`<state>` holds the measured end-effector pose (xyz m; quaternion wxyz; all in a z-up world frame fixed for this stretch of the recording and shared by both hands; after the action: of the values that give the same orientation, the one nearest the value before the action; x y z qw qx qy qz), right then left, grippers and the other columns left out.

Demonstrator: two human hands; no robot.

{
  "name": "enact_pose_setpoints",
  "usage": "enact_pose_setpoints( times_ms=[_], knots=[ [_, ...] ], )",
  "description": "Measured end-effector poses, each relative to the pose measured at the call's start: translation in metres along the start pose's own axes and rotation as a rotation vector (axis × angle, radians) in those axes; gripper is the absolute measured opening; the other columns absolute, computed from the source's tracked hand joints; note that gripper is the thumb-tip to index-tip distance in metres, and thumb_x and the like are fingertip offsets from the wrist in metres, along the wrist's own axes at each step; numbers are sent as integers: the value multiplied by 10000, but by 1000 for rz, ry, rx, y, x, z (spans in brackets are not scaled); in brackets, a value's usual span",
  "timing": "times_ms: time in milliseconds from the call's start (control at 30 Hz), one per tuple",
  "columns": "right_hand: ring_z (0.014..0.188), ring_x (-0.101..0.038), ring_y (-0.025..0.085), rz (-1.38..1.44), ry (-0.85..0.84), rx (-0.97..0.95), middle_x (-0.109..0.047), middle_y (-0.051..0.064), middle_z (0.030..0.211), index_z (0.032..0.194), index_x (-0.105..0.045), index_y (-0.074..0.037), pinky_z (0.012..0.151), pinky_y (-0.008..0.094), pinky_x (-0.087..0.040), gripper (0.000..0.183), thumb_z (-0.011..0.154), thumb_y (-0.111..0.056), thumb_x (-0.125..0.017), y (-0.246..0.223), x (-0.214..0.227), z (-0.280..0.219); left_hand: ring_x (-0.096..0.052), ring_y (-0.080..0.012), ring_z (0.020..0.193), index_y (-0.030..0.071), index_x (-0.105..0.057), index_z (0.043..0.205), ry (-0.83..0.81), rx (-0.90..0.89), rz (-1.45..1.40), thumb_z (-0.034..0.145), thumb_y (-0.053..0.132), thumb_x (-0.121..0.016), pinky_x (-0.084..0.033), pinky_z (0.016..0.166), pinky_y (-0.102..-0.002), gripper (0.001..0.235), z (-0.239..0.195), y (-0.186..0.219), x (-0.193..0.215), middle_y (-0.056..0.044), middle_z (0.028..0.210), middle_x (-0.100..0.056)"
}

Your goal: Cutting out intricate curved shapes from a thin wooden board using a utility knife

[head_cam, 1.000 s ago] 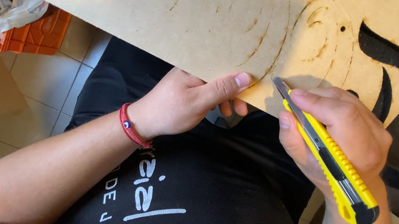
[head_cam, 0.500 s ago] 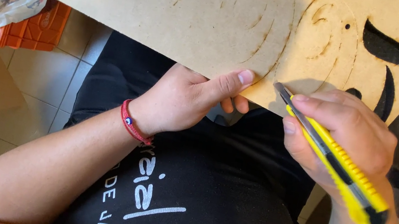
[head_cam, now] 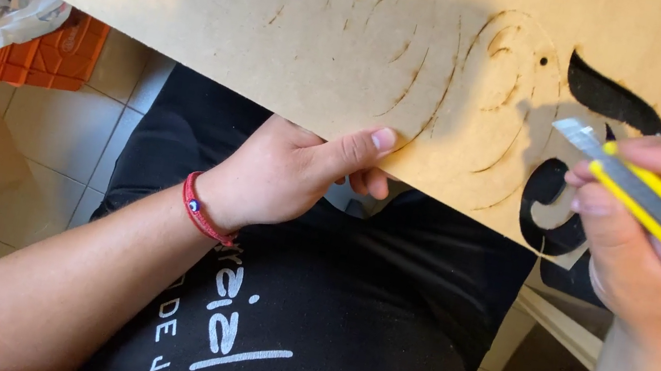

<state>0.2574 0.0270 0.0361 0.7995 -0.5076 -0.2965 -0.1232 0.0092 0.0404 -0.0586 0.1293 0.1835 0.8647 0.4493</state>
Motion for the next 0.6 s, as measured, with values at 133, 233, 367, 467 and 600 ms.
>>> enact_pose_setpoints(
  times_ms=[133,233,367,467,600],
  knots=[
    [1056,-672,368,-185,-188,123,-643,294,1116,1172,-576,131,980,425,-550,301,921,5,-684,-10,1,26,-643,-4,832,135,-775,697,26,-228,-67,936,395,-576,-494,948,-192,405,4,-1,-3,67,746,-755],
    [885,-671,348,-138,-264,265,-636,291,990,1028,-578,95,833,399,-562,170,916,-23,-625,-40,-15,52,-703,-70,754,31,-735,1037,52,-283,-204,930,319,-584,-553,886,-230,342,2,1,-6,-57,691,-747],
    [744,-677,291,10,-317,207,-668,246,894,997,-614,123,718,329,-539,220,844,-33,-643,-36,-27,74,-736,-112,695,27,-764,1030,117,-224,-247,895,326,-616,-563,790,-202,359,7,-6,-7,-66,830,-758],
    [744,-698,235,32,-325,211,-702,205,919,1000,-652,95,710,279,-555,214,833,-35,-686,-31,-36,78,-723,-191,697,-6,-713,1007,74,-342,-359,915,275,-628,-621,678,-250,308,12,-7,-10,-78,1009,-713],
    [655,-655,231,77,-275,228,-696,221,891,972,-650,94,612,266,-515,169,834,-3,-664,-28,-37,72,-717,-219,682,-8,-663,972,13,-433,-353,951,268,-598,-627,638,-264,284,12,-4,-11,-88,924,-667]
  ],
)
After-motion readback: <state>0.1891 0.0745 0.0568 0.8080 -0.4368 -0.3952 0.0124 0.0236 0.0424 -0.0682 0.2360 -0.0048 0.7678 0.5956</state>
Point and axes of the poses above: each hand's wrist, its own z-axis towards the middle knuckle, its own x-axis out of the back of the hand, y = z × x, the point moved 7 cm from there along z, towards the middle knuckle
